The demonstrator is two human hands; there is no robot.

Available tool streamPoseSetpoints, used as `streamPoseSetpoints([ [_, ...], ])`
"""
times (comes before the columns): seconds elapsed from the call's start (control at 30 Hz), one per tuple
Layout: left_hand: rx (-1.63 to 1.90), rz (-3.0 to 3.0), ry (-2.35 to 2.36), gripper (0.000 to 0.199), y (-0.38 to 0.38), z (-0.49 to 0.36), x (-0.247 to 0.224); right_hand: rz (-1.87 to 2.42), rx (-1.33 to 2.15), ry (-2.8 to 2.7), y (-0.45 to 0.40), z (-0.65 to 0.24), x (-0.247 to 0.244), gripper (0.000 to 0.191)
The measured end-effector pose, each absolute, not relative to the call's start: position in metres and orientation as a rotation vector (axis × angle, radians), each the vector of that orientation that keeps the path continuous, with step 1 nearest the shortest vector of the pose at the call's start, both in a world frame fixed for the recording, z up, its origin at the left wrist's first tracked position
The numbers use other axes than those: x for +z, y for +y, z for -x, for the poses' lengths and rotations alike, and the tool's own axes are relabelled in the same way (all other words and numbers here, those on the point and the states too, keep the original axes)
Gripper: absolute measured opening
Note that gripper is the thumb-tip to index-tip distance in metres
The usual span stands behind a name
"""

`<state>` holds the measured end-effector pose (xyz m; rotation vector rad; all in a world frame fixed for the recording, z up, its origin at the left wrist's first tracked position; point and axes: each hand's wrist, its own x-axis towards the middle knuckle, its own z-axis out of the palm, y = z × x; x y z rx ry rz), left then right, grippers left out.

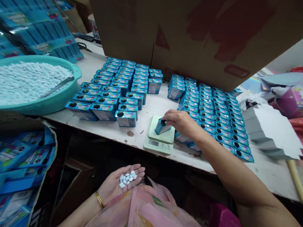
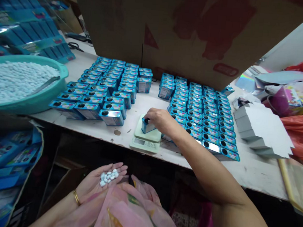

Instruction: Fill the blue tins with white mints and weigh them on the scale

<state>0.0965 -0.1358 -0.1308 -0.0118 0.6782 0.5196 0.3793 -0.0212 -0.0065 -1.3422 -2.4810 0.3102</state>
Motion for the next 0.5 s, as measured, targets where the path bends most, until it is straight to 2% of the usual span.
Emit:
streamPoseSetpoints([
  [0.37,0.497,0.057,0.668,0.034,-0.130,-0.099,-0.131,1.510,0.190,-2.287,-0.047,-0.416,0.000,0.024],
  [0.5,0.497,0.068,0.669,0.036,-0.128,-0.101,-0.131,1.518,0.157,-2.340,-0.047,-0.417,-0.006,0.032],
])
